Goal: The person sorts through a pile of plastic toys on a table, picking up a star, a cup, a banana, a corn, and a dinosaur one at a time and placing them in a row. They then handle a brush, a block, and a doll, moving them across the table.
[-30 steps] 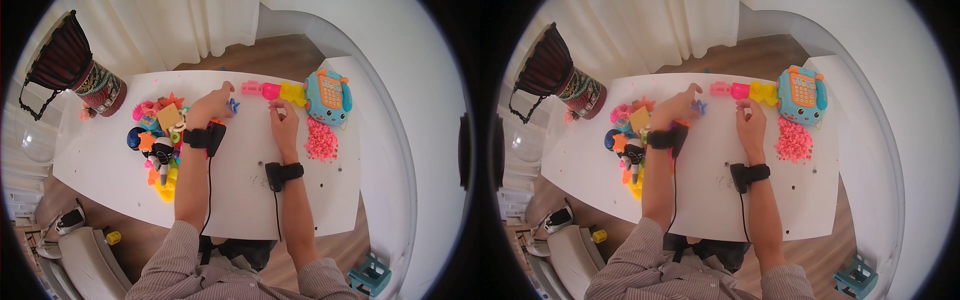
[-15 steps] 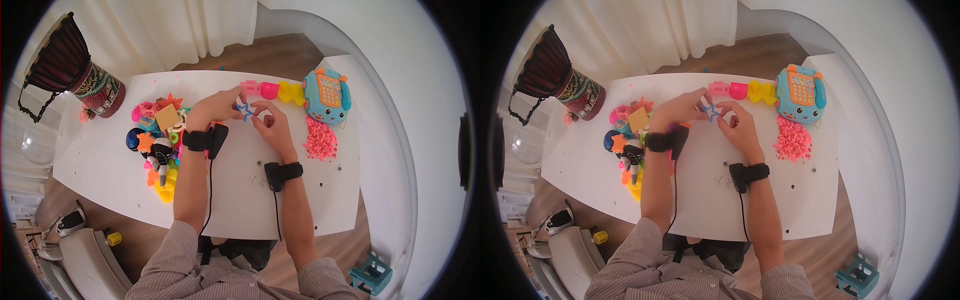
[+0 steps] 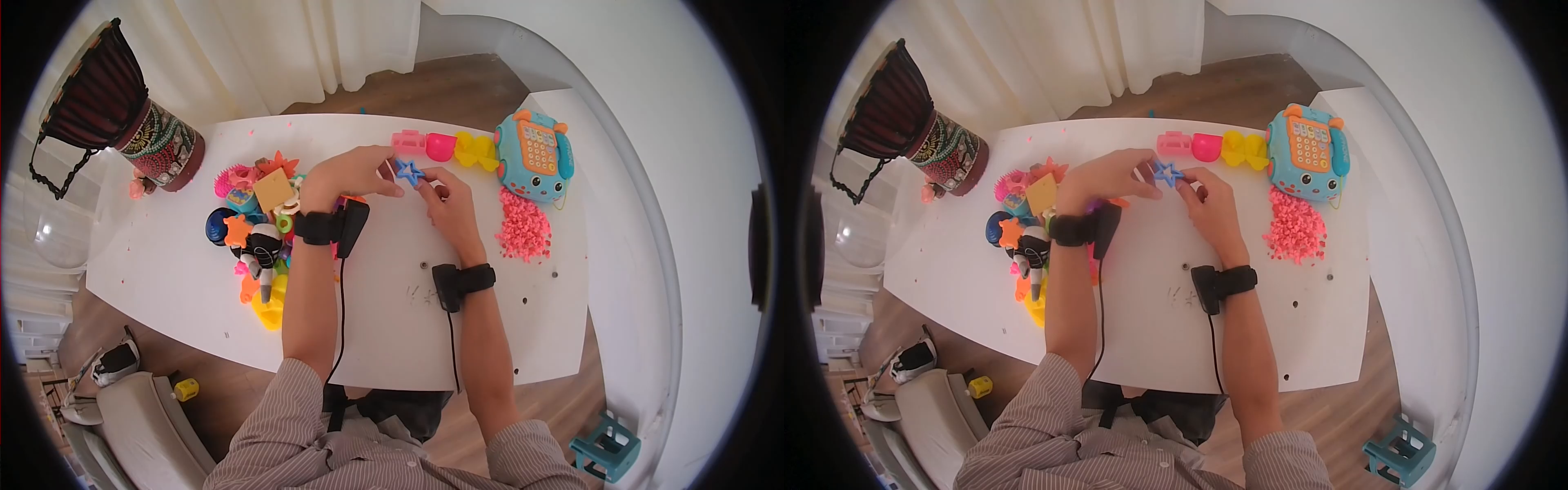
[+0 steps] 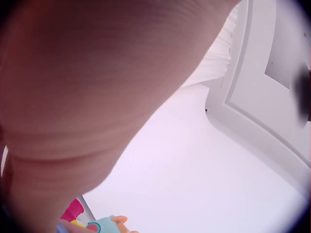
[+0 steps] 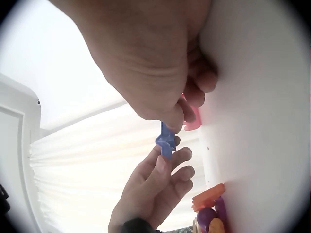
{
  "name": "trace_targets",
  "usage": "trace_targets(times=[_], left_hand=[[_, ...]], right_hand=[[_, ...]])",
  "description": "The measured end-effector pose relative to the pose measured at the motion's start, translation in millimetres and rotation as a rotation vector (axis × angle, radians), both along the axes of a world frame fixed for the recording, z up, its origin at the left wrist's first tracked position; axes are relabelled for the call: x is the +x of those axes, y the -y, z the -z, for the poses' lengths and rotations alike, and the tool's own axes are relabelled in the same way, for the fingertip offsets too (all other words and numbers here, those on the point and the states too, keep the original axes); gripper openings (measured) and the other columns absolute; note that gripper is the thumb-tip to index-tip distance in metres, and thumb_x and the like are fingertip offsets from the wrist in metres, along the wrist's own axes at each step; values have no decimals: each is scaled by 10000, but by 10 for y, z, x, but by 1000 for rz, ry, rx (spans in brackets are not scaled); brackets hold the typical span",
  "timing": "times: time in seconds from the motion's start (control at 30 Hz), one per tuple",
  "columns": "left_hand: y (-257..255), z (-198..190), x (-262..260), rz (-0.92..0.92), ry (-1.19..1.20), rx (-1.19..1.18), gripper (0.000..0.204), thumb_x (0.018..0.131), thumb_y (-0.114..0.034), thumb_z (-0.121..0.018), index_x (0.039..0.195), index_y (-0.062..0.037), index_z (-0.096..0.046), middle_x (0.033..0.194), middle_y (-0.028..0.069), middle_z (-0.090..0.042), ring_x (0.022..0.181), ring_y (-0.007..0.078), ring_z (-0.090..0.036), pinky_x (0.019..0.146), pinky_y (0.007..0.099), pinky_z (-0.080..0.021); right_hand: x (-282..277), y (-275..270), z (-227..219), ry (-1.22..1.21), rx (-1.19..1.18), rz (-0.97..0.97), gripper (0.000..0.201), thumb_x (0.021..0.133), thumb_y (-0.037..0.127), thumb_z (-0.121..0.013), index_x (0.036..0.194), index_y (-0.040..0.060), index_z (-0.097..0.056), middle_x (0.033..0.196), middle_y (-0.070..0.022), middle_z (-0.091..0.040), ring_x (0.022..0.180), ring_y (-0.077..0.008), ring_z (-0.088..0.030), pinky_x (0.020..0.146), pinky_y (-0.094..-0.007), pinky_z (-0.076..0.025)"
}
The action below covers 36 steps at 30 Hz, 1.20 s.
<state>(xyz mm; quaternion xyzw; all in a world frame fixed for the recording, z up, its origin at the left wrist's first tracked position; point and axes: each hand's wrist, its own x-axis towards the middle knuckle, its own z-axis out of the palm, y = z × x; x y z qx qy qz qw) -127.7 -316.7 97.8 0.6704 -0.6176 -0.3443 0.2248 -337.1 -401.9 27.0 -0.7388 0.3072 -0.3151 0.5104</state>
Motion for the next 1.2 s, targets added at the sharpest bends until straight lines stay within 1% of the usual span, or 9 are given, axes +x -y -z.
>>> trace_targets(times=[0.13,0.2,0.33,0.53,0.83,0.93,1.0,1.1,1.2], left_hand=[[76,91,30,-24,-116,91,388,935,-254,-760,1223,-13,-661,1023,100,-719,878,204,-679,832,339,-548],[69,88,10,-28,-51,39,422,912,-298,-791,1173,11,-669,989,142,-750,860,254,-724,812,388,-563],[86,106,19,-45,6,78,425,936,-269,-757,1245,4,-655,1051,121,-726,890,223,-701,844,347,-552],[44,147,48,-56,115,39,455,910,-284,-777,1244,-2,-650,1072,133,-738,923,256,-708,861,367,-552],[64,40,-23,-121,-34,110,396,914,-147,-745,1271,-27,-621,1031,113,-739,872,222,-711,821,357,-552],[92,87,-20,-90,-57,89,377,910,-133,-748,1260,-35,-644,1008,100,-738,855,212,-710,821,352,-552],[83,70,-30,-41,65,77,362,903,-162,-762,1237,-37,-697,1019,99,-741,856,217,-705,825,356,-552],[63,35,-50,-34,82,77,351,896,-190,-768,1214,-44,-744,1014,100,-746,868,222,-704,830,361,-551],[111,91,-18,-28,107,130,352,890,-208,-767,1212,-66,-763,999,100,-751,879,235,-704,833,367,-552]], right_hand=[[2,9,1,-31,-26,-18,148,957,95,-736,1062,-9,-724,813,-67,-696,578,-111,-508,562,-288,-427],[11,16,30,15,-18,-16,142,961,94,-729,1055,-12,-726,818,-73,-696,586,-119,-517,569,-289,-430],[-6,9,13,14,-44,-31,129,955,89,-728,1038,-10,-728,828,-77,-702,602,-131,-529,582,-292,-437],[-8,30,45,13,-93,-48,123,920,77,-747,1009,-7,-734,847,-76,-692,616,-156,-536,601,-304,-448],[-15,20,1,-23,-139,-70,130,906,91,-760,982,-12,-736,836,-82,-679,610,-168,-551,603,-310,-450],[-8,20,15,-17,-135,-70,162,916,103,-760,1034,-4,-731,843,-80,-688,611,-160,-553,607,-308,-457],[-2,20,25,-33,-61,-41,202,941,118,-753,1119,26,-723,864,-70,-700,585,-137,-555,567,-289,-454],[-2,-39,-100,51,50,-37,220,967,118,-738,1178,58,-713,881,-57,-698,553,-110,-555,513,-268,-438],[-4,-33,-108,50,55,-71,215,977,105,-729,1188,67,-712,901,-45,-695,541,-91,-561,481,-253,-431]])
